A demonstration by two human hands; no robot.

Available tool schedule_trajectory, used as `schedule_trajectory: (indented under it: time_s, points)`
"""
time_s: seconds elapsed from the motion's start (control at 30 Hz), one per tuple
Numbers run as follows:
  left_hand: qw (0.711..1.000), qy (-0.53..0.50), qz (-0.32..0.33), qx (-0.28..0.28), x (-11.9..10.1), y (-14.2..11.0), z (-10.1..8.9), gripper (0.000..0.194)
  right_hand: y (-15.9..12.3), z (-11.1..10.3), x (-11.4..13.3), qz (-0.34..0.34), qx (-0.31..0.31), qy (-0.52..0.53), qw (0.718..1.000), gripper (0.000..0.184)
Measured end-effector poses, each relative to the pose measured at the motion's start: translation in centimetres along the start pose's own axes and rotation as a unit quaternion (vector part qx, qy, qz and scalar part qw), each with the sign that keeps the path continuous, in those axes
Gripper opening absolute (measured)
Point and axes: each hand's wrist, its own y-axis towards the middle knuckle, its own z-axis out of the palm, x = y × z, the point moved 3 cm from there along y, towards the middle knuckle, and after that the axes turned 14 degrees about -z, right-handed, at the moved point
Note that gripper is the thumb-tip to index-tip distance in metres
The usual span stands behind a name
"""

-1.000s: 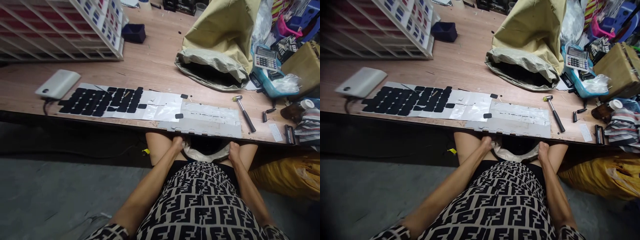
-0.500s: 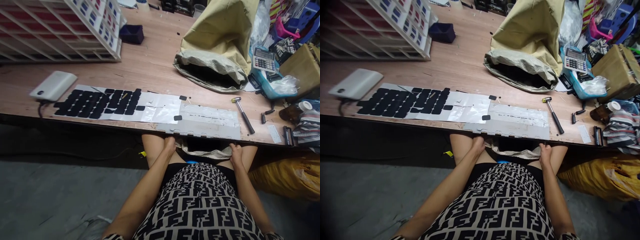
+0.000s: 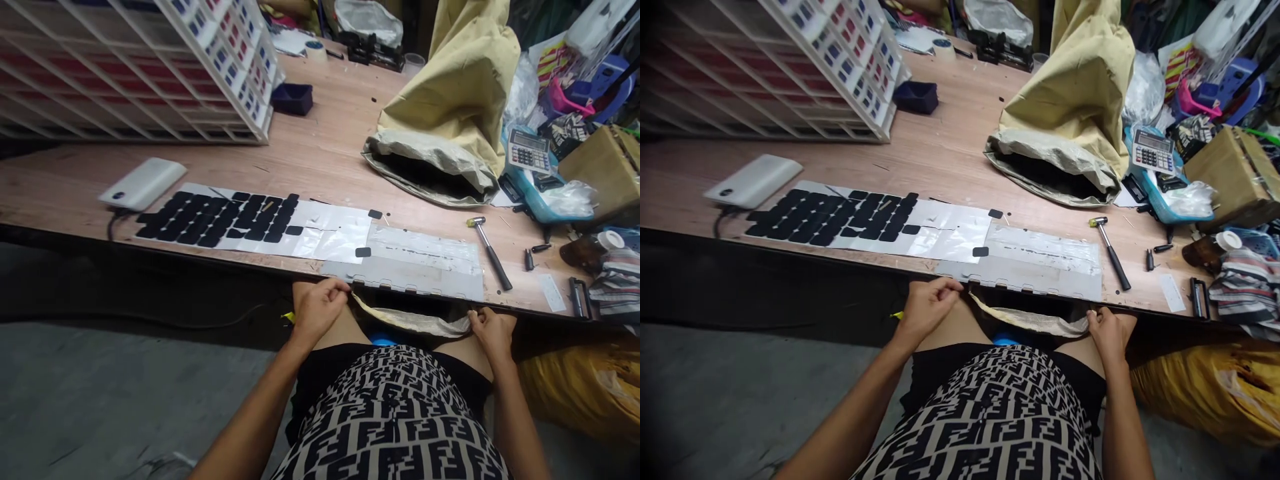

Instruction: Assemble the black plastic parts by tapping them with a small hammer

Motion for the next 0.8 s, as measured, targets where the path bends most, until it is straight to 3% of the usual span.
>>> schedule_trajectory:
  time_s: [0.07, 0.13, 0.23, 0.33, 0.47, 0.6, 0.7, 0.8]
  points:
    - [0.995, -0.017, 0.014, 0.102, -1.9, -0.3, 1.6, 0.014, 0.5, -1.5, 0.7, -0.019, 0.045, -0.002, 0.999, 0.03]
    - [0.988, -0.025, 0.047, 0.146, -4.2, -0.1, 3.9, 0.018, 1.2, -3.0, 1.6, -0.047, 0.024, 0.01, 0.999, 0.032]
    - [0.986, -0.028, 0.091, 0.134, -7.8, 1.6, 7.2, 0.018, 2.6, -4.2, 2.8, -0.086, -0.077, 0.025, 0.993, 0.031]
    - [0.986, -0.009, 0.136, 0.091, -11.3, 4.9, 9.3, 0.019, 4.3, -4.0, 3.0, -0.127, -0.2, -0.038, 0.971, 0.037]
    - [0.986, 0.044, 0.156, -0.045, -16.1, 11.6, 10.0, 0.036, 5.6, -1.8, 2.4, -0.125, -0.262, -0.127, 0.949, 0.046]
    - [0.979, 0.074, 0.108, -0.154, -19.8, 20.0, 9.2, 0.066, 5.5, -1.1, 1.9, -0.116, -0.271, -0.114, 0.949, 0.04]
    - [0.982, 0.071, 0.05, -0.167, -20.8, 26.0, 8.7, 0.083, 6.0, -2.5, 1.2, -0.114, -0.278, -0.08, 0.95, 0.032]
    - [0.99, 0.06, 0.019, -0.127, -20.8, 30.8, 8.8, 0.092, 9.4, -4.7, 0.4, -0.115, -0.293, -0.01, 0.949, 0.031]
